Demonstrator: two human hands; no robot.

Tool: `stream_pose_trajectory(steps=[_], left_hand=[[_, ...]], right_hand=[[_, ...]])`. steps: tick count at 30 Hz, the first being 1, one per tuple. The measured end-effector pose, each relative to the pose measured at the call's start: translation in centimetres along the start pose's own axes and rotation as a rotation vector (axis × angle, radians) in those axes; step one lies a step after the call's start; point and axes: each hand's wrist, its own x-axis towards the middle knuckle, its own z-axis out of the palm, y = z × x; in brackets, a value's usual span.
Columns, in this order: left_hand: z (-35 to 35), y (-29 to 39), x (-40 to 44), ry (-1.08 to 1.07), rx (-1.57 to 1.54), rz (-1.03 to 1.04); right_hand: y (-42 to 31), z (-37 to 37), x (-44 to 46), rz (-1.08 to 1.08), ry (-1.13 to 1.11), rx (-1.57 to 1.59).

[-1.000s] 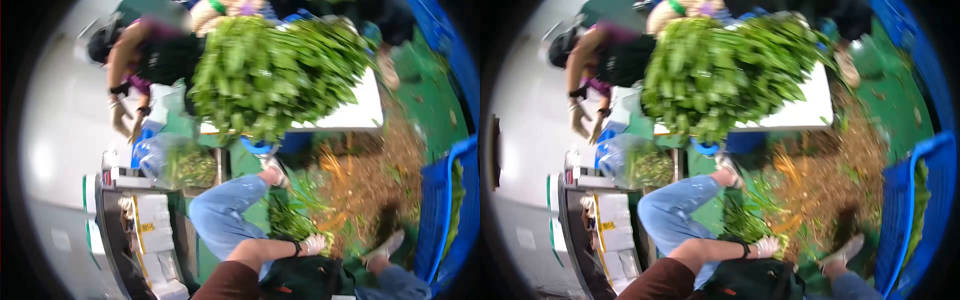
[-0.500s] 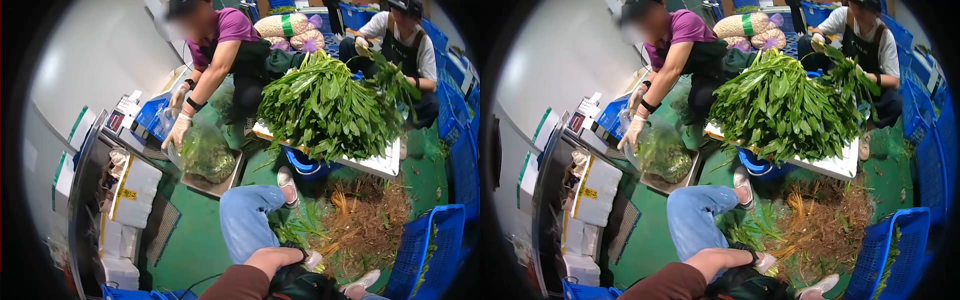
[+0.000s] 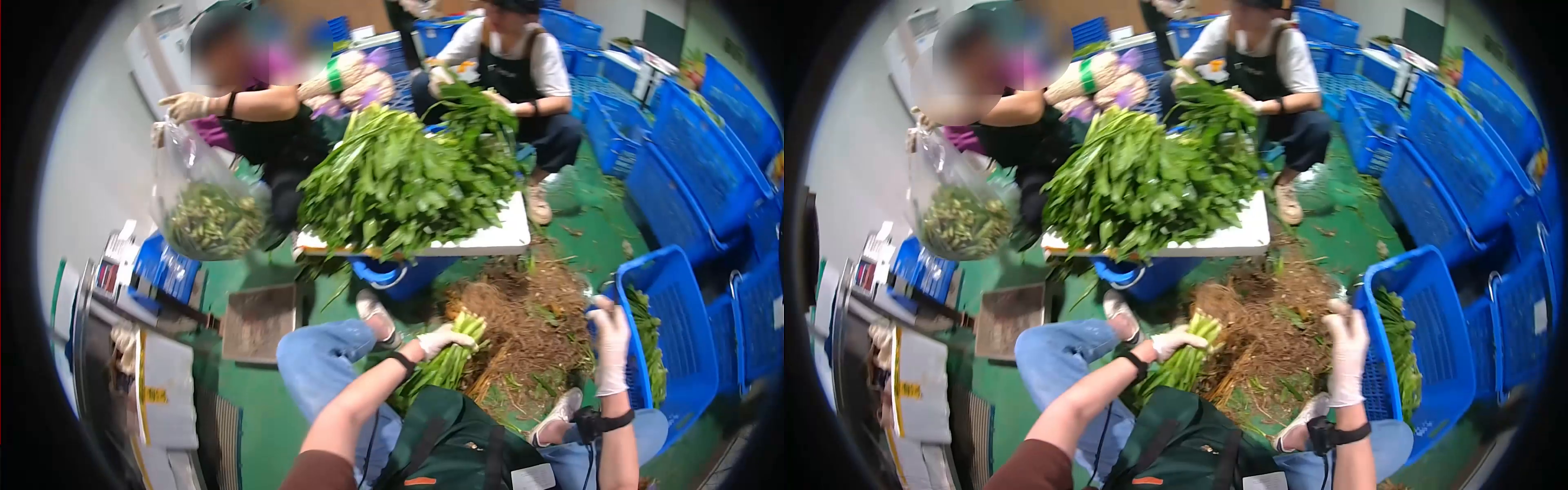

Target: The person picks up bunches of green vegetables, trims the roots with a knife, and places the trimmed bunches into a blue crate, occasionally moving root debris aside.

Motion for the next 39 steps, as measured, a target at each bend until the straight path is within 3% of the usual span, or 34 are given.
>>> stream_pose_trajectory(steps=[5, 10, 12, 14, 16, 17, 21, 24, 28, 30, 31, 34, 36, 38, 39], left_hand=[[7.8, 8.8, -3.4, -0.080, 0.112, -0.059], [12.0, 10.6, -4.7, -0.111, -0.023, -0.104], [12.6, 9.6, -3.1, -0.042, 0.026, 0.042], [12.8, 9.3, -1.6, -0.042, 0.063, 0.049], [12.9, 8.8, -0.2, -0.086, 0.009, -0.006], [13.6, 8.8, 0.0, -0.098, -0.028, 0.043], [13.8, 9.6, -0.6, -0.072, 0.038, -0.082], [13.8, 8.9, -0.3, -0.038, 0.059, -0.056], [14.5, 8.1, -0.2, 0.017, 0.070, -0.059], [14.9, 7.4, 0.1, 0.064, 0.260, 0.196], [14.8, 7.2, 0.0, 0.051, 0.301, 0.175], [14.4, 6.9, 0.0, -0.043, 0.383, -0.021], [14.0, 7.0, -0.3, -0.154, 0.094, -0.180], [14.0, 7.3, -0.6, -0.146, -0.008, -0.252], [14.0, 7.3, -0.7, -0.145, -0.009, -0.253]], right_hand=[[0.8, 2.5, -2.3, 0.093, -0.245, 0.074], [-0.8, 4.8, -3.6, 0.073, -0.261, 0.188], [-2.0, 4.1, -3.2, 0.028, -0.299, 0.030], [-1.1, 3.9, -2.7, 0.008, -0.267, -0.017], [-0.5, 3.9, -2.5, -0.356, -0.173, -0.246], [-0.6, 3.8, -2.3, -0.436, -0.176, -0.334], [0.3, 3.9, -2.2, -0.547, -0.201, -0.502], [0.4, 4.0, -2.5, -0.502, -0.222, -0.617], [1.7, 4.6, -2.9, -0.551, -0.113, -0.430], [0.7, 4.7, -3.5, -0.045, -0.090, -0.198], [0.4, 4.8, -3.3, 0.062, -0.062, -0.102], [1.7, 4.5, -2.6, 0.105, -0.131, -0.012], [1.8, 4.4, -2.7, 0.151, -0.154, 0.050], [1.8, 4.3, -2.7, 0.227, -0.165, 0.132], [3.0, 4.7, -2.8, 0.141, -0.144, 0.135]])
